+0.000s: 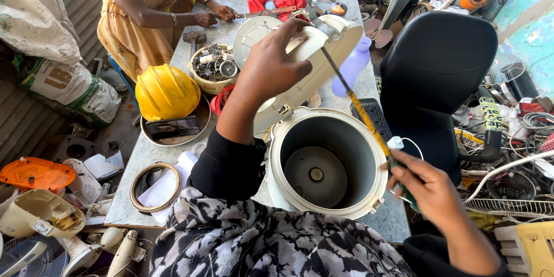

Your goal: The person uses a screwdriver and a measuring tape to disassemble and measure the components of a rice cooker lid.

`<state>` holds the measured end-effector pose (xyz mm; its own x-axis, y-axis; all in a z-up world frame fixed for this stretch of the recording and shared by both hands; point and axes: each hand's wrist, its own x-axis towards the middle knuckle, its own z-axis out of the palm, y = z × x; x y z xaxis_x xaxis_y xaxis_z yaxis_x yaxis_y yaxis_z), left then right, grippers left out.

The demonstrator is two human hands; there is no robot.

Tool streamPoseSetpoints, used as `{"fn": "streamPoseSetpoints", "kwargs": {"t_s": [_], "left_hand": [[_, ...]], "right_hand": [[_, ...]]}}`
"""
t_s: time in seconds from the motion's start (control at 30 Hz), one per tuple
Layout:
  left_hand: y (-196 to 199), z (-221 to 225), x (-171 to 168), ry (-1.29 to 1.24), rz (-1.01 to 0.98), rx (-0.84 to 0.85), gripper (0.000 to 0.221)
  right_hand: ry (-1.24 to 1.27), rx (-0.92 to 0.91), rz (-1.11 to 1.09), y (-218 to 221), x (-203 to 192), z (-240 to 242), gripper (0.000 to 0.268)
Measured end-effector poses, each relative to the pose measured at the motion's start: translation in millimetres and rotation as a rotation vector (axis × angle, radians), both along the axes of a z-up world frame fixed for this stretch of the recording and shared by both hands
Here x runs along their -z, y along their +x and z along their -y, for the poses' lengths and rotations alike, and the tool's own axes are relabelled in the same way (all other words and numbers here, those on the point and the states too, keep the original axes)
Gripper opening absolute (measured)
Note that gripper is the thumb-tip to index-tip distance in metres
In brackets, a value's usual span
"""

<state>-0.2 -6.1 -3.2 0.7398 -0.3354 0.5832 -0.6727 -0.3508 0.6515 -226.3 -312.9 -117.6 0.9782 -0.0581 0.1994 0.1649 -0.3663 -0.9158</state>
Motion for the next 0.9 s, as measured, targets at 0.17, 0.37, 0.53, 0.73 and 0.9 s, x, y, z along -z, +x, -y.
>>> {"fn": "streamPoseSetpoints", "kwargs": {"t_s": [0.17,0.37,0.53,0.73,0.9], "left_hand": [[-1.2,7.4,7.5,-0.054,0.041,0.006,0.067],[-3.8,25.6,18.6,-0.082,0.09,-0.028,0.061],[-9.8,40.9,20.9,-0.029,0.07,-0.068,0.063],[-14.2,44.8,21.6,0.0,0.092,-0.074,0.068],[-11.0,43.7,22.8,0.025,0.059,-0.066,0.069]], "right_hand": [[-0.616,0.332,0.153,-14.2,3.4,-2.3,0.048],[0.327,0.008,-0.321,-15.8,15.0,59.4,0.053],[0.536,-0.359,-0.439,1.0,45.4,112.4,0.048],[-0.262,0.054,-0.029,-13.9,45.6,87.4,0.047],[-0.662,0.233,0.177,-20.5,20.9,61.6,0.038]]}}
